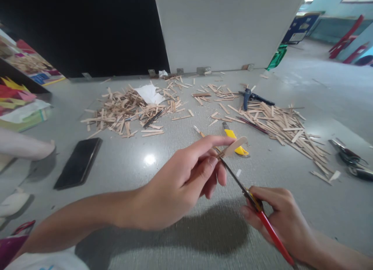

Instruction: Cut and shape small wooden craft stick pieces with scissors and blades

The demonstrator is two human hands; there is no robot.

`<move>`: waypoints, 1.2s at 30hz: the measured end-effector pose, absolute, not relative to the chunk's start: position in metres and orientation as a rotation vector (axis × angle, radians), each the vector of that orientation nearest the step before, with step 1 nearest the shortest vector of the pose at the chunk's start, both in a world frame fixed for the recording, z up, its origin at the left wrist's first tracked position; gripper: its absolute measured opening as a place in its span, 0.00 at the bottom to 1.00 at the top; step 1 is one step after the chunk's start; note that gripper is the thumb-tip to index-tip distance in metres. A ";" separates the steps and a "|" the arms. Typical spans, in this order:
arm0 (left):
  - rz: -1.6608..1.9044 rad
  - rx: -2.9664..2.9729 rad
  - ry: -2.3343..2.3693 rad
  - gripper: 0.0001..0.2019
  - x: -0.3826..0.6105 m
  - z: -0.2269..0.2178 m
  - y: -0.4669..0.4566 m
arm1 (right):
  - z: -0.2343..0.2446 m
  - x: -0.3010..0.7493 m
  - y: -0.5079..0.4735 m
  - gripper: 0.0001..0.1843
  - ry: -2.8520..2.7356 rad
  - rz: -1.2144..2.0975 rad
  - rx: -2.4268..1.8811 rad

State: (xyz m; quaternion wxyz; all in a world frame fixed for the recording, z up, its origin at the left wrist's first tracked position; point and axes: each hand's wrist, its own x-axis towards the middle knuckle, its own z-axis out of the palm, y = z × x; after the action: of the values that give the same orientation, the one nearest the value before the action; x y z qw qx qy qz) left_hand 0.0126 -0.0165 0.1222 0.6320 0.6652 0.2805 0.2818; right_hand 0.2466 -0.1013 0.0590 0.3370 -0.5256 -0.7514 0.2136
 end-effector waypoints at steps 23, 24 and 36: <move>0.560 1.222 0.683 0.17 0.017 0.125 0.004 | 0.056 0.246 -0.107 0.25 -2.041 0.550 -1.364; 0.548 1.169 0.651 0.18 0.018 0.124 0.003 | 0.057 0.245 -0.107 0.25 -2.038 0.555 -1.358; 0.549 1.031 0.567 0.18 0.020 0.122 0.005 | 0.059 0.245 -0.104 0.25 -1.955 0.792 -1.383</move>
State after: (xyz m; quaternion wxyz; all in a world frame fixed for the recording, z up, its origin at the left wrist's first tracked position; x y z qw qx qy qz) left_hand 0.0198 0.0053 0.1219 0.7967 0.4799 0.2642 0.2554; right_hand 0.2450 -0.1036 0.0588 0.3048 -0.5223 -0.7382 0.2992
